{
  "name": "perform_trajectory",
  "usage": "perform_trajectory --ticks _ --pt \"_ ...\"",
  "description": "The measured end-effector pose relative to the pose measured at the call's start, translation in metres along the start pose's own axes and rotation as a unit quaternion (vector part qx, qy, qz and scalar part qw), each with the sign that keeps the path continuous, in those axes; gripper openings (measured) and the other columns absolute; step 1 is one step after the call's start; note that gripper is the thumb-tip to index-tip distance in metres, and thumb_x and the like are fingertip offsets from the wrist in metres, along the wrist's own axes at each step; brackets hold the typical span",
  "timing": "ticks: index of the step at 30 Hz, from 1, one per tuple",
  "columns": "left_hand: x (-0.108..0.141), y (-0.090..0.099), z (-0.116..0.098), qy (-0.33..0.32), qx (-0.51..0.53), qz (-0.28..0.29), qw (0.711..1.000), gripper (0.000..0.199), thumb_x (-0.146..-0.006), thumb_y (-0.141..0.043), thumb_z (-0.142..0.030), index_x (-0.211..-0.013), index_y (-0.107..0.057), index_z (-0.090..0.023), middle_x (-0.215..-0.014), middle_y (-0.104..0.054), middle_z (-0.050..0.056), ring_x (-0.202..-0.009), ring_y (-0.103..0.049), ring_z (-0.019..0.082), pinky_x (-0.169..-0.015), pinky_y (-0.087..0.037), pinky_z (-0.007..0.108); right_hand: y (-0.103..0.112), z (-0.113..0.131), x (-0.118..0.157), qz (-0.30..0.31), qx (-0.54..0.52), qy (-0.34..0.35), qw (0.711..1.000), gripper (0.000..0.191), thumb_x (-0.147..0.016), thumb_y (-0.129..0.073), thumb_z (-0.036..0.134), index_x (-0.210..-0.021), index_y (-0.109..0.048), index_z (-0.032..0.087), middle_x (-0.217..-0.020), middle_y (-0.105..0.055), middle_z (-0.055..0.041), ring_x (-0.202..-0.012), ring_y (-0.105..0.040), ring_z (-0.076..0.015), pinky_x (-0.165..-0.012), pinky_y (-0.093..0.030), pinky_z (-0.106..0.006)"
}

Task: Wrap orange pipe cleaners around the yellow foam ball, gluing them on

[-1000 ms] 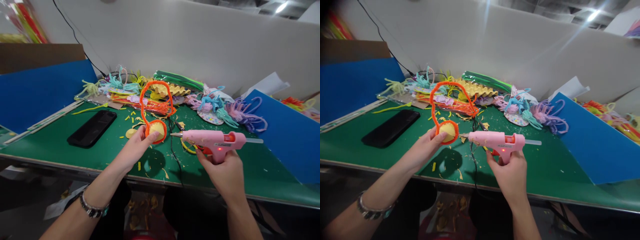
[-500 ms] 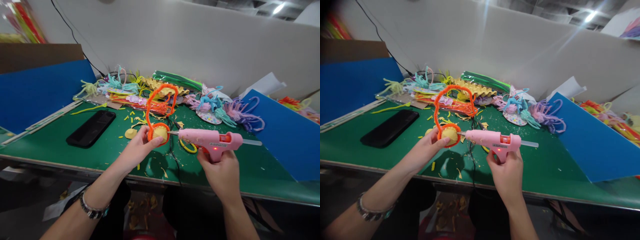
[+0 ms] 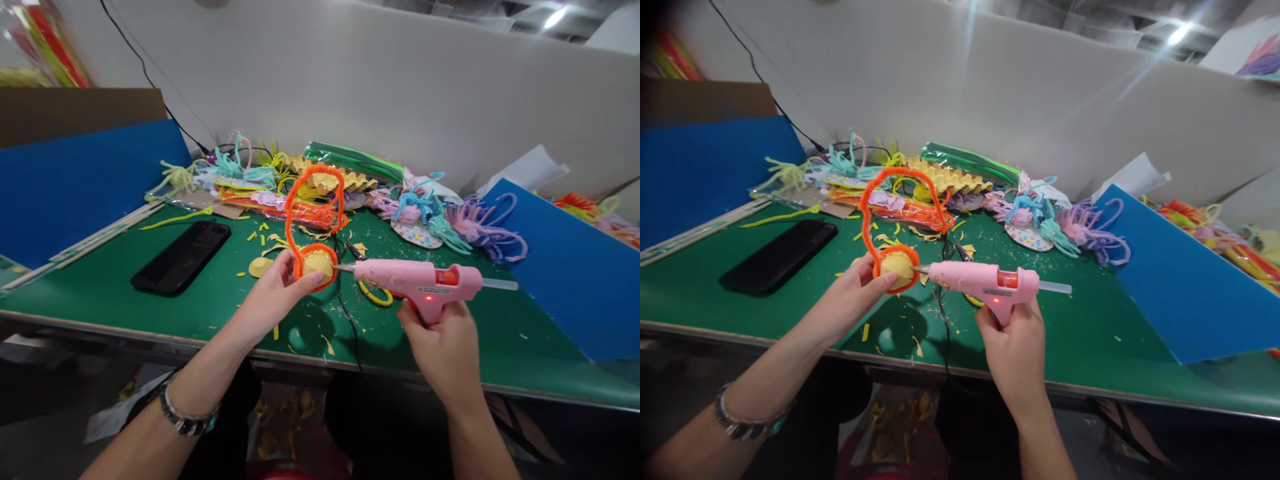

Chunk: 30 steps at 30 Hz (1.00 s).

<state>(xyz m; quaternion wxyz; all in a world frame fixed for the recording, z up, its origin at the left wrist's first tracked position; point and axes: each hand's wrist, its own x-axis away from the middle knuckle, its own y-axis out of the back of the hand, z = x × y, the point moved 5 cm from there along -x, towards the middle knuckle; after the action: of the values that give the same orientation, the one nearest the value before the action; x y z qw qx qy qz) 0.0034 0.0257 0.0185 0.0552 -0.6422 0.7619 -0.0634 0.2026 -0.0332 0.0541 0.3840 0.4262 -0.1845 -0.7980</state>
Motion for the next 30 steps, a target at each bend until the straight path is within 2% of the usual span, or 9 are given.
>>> perform_trajectory --ticks 7,14,20,23,27,30 --pt "0.0 0.005 -0.001 0.005 0.033 -0.019 0.999 0.036 -0.062 -0.071 -0.038 -0.086 -0.056 -0.017 -0.09 -0.065 0.003 -0.09 -0.058 0.019 -0.085 -0.044 0.032 0.0 0.001 0.001 0.001 0.026 0.016 1.0 0.013 -0.065 -0.047 0.034 -0.06 -0.045 0.023 -0.061 -0.053 -0.0029 -0.048 -0.044 -0.0147 -0.046 -0.037 -0.027" --pt "-0.002 0.011 0.001 -0.01 0.043 -0.022 0.999 0.04 -0.064 -0.07 -0.037 -0.096 -0.058 -0.018 -0.104 -0.066 0.005 -0.102 -0.059 0.022 -0.09 -0.045 0.035 -0.004 0.002 0.002 0.022 0.021 0.041 0.999 0.014 -0.067 -0.045 0.032 -0.065 -0.052 0.021 -0.068 -0.058 -0.0057 -0.053 -0.049 -0.0171 -0.05 -0.04 -0.029" --pt "-0.003 0.011 0.002 0.039 0.138 -0.044 0.989 0.028 -0.065 -0.07 -0.027 -0.087 -0.059 -0.015 -0.094 -0.069 0.004 -0.098 -0.062 0.021 -0.093 -0.046 0.035 -0.008 0.003 0.005 0.03 0.011 0.062 0.998 0.02 -0.065 -0.051 0.033 -0.076 -0.059 0.018 -0.066 -0.058 -0.0038 -0.046 -0.045 -0.014 -0.045 -0.039 -0.028" --pt "-0.003 0.01 0.002 0.059 0.17 -0.067 0.981 0.02 -0.065 -0.066 -0.017 -0.084 -0.058 -0.015 -0.088 -0.069 0.004 -0.091 -0.065 0.018 -0.089 -0.049 0.032 -0.009 -0.003 0.006 0.043 -0.041 0.001 0.998 0.023 -0.064 -0.059 0.038 -0.074 -0.058 0.018 -0.057 -0.055 0.0011 -0.04 -0.042 -0.0112 -0.041 -0.037 -0.026" --pt "-0.005 0.008 0.0 0.055 0.182 -0.071 0.979 0.014 -0.068 -0.06 -0.014 -0.082 -0.058 -0.014 -0.083 -0.069 0.005 -0.087 -0.066 0.019 -0.085 -0.052 0.033 -0.004 -0.022 -0.007 0.041 -0.065 -0.073 0.994 0.029 -0.059 -0.065 0.044 -0.065 -0.052 0.018 -0.044 -0.048 0.0049 -0.04 -0.047 -0.0131 -0.042 -0.038 -0.026" --pt "-0.005 0.009 0.0 0.056 0.178 -0.074 0.98 0.015 -0.066 -0.059 -0.014 -0.081 -0.057 -0.014 -0.085 -0.069 0.006 -0.09 -0.065 0.02 -0.087 -0.051 0.033 0.01 -0.05 -0.022 -0.032 -0.02 -0.127 0.991 0.033 -0.055 -0.066 0.048 -0.064 -0.052 0.019 -0.052 -0.052 0.0015 -0.047 -0.049 -0.0158 -0.045 -0.039 -0.028"
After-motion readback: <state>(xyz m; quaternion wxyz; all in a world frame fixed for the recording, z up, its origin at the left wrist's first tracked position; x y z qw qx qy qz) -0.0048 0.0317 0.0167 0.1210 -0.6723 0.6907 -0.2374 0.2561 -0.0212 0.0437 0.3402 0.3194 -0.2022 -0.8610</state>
